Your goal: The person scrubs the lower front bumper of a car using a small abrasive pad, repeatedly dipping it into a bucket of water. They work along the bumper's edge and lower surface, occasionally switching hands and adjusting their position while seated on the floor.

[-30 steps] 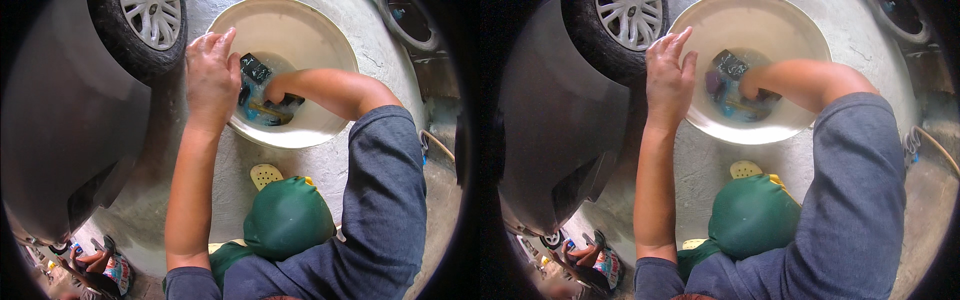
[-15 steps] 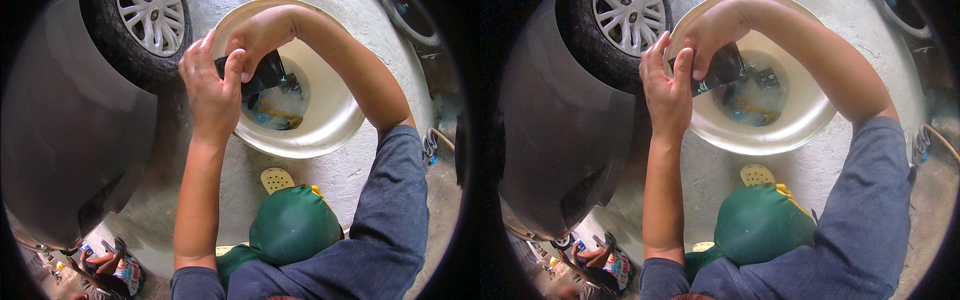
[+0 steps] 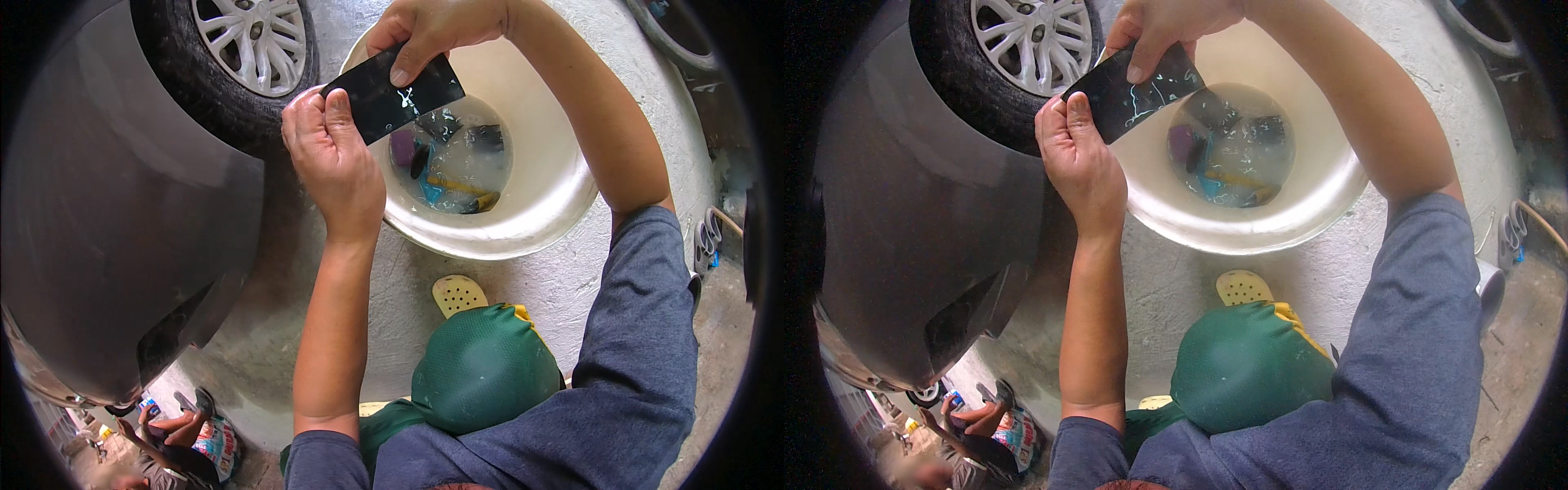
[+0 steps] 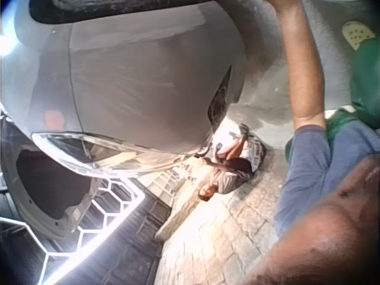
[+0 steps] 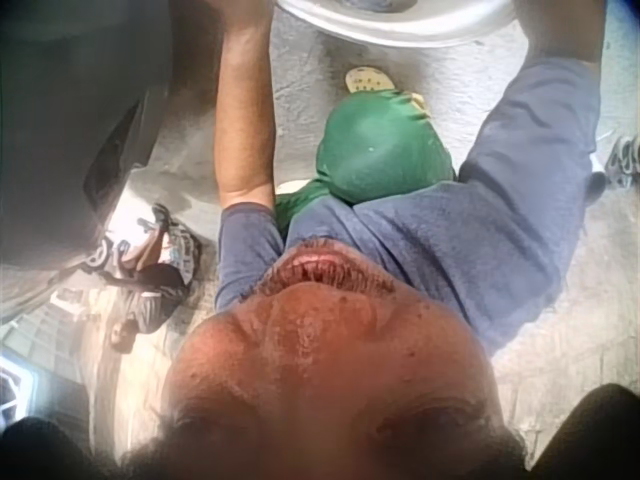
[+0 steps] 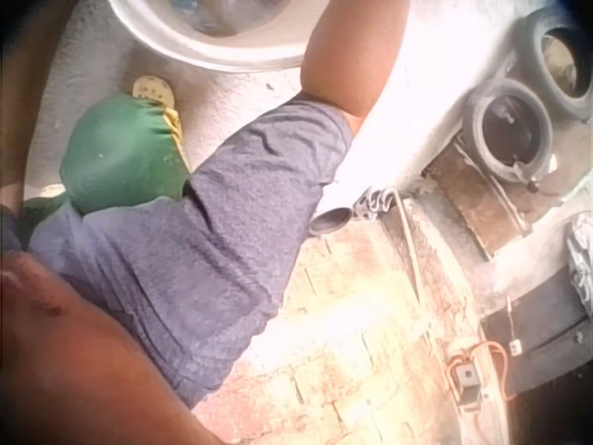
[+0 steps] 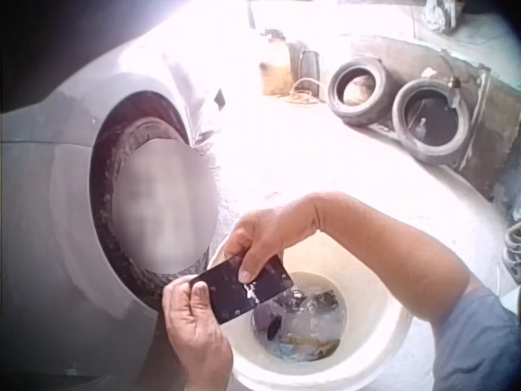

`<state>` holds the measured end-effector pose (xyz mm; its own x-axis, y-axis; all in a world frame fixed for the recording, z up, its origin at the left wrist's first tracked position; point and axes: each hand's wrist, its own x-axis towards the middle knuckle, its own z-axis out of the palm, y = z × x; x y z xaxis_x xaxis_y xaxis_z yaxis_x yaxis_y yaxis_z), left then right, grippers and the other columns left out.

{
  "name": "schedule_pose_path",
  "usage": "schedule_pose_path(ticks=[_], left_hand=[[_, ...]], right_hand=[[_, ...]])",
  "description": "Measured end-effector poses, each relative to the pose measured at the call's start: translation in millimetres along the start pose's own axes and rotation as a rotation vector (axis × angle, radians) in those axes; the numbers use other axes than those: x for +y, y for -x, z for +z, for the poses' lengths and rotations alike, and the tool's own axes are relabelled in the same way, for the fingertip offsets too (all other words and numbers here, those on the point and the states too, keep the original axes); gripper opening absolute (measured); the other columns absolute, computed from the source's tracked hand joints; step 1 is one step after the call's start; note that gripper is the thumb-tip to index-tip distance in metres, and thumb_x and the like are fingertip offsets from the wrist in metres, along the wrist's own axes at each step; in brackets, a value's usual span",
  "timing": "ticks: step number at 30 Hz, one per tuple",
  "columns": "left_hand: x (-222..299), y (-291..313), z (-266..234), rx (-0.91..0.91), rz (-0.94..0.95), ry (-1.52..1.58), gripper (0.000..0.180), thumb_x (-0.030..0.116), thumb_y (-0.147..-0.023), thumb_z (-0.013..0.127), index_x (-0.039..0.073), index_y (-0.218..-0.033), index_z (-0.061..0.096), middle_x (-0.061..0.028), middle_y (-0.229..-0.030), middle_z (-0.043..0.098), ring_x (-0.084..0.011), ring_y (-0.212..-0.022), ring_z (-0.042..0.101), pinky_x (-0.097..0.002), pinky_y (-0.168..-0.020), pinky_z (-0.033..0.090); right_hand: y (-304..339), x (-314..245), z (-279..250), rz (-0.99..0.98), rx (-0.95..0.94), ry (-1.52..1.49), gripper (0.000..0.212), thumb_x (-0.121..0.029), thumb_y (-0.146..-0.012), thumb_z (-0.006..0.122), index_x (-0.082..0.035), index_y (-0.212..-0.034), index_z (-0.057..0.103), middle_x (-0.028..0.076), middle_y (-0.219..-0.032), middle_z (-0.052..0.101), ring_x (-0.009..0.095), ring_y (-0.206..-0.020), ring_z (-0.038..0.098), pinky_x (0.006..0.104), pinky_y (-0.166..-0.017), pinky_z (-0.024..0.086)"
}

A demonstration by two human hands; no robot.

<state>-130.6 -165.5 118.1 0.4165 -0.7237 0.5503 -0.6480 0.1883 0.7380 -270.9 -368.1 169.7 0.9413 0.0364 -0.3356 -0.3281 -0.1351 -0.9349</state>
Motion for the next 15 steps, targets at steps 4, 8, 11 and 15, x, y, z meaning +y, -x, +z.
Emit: schedule_pose_path(ticks=[4, 8, 11, 15], left_hand=[[6.0, 0.6, -2.0, 0.004, -0.092, 0.021, 0.03, 0.022, -0.112, 0.053, -0.005, -0.099, 0.057, -0.0153, -0.104, 0.058, -0.028, -0.095, 0.055, -0.04, -0.089, 0.046], [5.0, 4.3, -3.9, 0.036, -0.169, 0.02, 0.023, 0.018, -0.112, 0.05, -0.004, -0.112, 0.058, -0.0156, -0.112, 0.056, -0.0272, -0.102, 0.056, -0.0388, -0.094, 0.046], [1.3, 7.0, -2.3, 0.068, -0.127, 0.077, 0.026, 0.006, -0.108, 0.049, -0.001, -0.133, 0.054, -0.0151, -0.128, 0.051, -0.0264, -0.113, 0.055, -0.0379, -0.1, 0.046], [-5.4, 1.0, -16.2, 0.002, -0.022, 0.107, 0.063, -0.007, -0.097, 0.05, 0.01, -0.157, 0.04, -0.0143, -0.152, 0.036, -0.0281, -0.133, 0.047, -0.0409, -0.11, 0.042]], right_hand=[[4.4, -8.8, 7.7, 0.008, 0.047, -0.05, 0.028, -0.012, -0.096, 0.073, 0.0, -0.12, 0.067, 0.002, -0.099, 0.072, 0.01, -0.085, 0.068, 0.0272, -0.074, 0.058], [9.2, -6.2, 5.7, 0.016, 0.092, -0.166, 0.032, -0.009, -0.095, 0.071, 0.0, -0.125, 0.065, 0.004, -0.102, 0.072, 0.012, -0.085, 0.069, 0.027, -0.072, 0.059], [6.3, 8.5, -6.9, -0.049, 0.123, -0.204, 0.036, -0.009, -0.095, 0.072, 0.0, -0.129, 0.064, 0.004, -0.102, 0.072, 0.011, -0.083, 0.068, 0.0254, -0.069, 0.058], [6.4, 11.4, -16.5, -0.131, 0.126, -0.306, 0.04, -0.011, -0.095, 0.073, 0.002, -0.131, 0.062, 0.004, -0.101, 0.071, 0.008, -0.079, 0.067, 0.0228, -0.066, 0.057]])
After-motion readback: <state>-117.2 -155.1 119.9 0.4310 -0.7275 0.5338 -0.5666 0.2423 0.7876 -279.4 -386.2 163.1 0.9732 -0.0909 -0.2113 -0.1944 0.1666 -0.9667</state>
